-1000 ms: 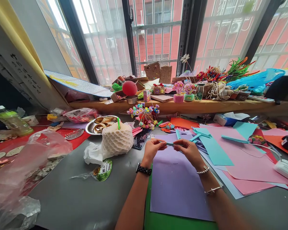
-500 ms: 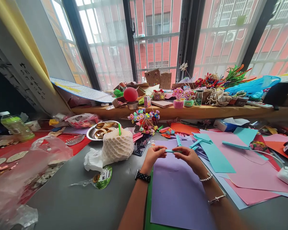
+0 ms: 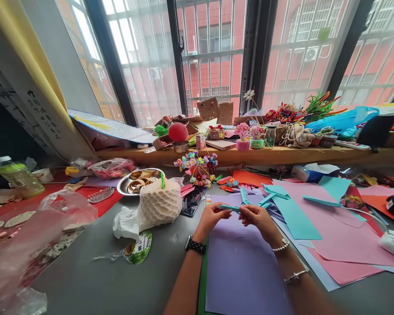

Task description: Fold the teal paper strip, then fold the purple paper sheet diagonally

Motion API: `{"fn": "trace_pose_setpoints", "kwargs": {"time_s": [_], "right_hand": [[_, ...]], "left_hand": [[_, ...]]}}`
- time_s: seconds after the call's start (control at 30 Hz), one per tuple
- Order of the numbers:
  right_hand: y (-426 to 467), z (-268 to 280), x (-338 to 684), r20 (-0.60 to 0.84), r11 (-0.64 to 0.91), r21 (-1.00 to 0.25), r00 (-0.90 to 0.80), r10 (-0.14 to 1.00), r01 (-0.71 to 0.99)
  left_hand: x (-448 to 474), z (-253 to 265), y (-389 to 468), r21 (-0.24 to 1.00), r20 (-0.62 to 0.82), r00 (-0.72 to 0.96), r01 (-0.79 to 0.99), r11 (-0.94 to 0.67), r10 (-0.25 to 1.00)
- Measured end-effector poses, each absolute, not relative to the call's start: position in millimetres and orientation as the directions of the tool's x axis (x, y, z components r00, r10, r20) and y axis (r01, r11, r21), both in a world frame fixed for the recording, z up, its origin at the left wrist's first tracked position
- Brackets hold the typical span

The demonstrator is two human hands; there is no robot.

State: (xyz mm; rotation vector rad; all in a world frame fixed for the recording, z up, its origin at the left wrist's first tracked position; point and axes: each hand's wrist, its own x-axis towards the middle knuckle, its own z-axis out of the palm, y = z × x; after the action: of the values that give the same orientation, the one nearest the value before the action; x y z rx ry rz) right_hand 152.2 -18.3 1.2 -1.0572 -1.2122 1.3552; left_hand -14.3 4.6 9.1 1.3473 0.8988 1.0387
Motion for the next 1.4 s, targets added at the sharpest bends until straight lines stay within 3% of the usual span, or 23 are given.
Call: {"fn": "trace_pose_setpoints", "kwargs": {"time_s": [0.17,0.37,0.47,0.7,1.0,1.17,1.4], "right_hand": [[-17,0,151,0.047,0.047,-0.999,-0.13,0.99,-0.004],[-15,-4,151,0.192,0.206,-0.963,-0.091,0.977,0.172],[-16,-4,151,0.22,0.234,-0.949,-0.085,0.972,0.21],[-17,-5,149,0.223,0.231,-0.954,-0.066,0.973,0.192],[-13,-8,154,0.204,0.193,-0.968,0.053,0.978,0.158],[-12,-9,154,0.19,0.179,-0.969,0.052,0.98,0.172],[-14,-9,152,0.207,0.211,-0.961,-0.042,0.977,0.179]], "left_hand": [[-12,8,4,0.996,0.051,0.276,-0.079,-0.03,0.96],[-11,5,5,0.997,0.058,0.219,-0.059,-0.046,0.974],[-11,5,5,0.996,0.087,0.262,-0.017,-0.085,0.961],[-10,4,4,0.969,0.152,0.287,0.146,-0.2,0.946],[-15,5,8,1.0,0.013,0.232,-0.008,-0.011,0.973],[-15,5,9,0.999,0.031,0.195,0.022,-0.036,0.98],[-15,8,4,0.989,0.088,0.278,0.093,-0.118,0.957]]}}
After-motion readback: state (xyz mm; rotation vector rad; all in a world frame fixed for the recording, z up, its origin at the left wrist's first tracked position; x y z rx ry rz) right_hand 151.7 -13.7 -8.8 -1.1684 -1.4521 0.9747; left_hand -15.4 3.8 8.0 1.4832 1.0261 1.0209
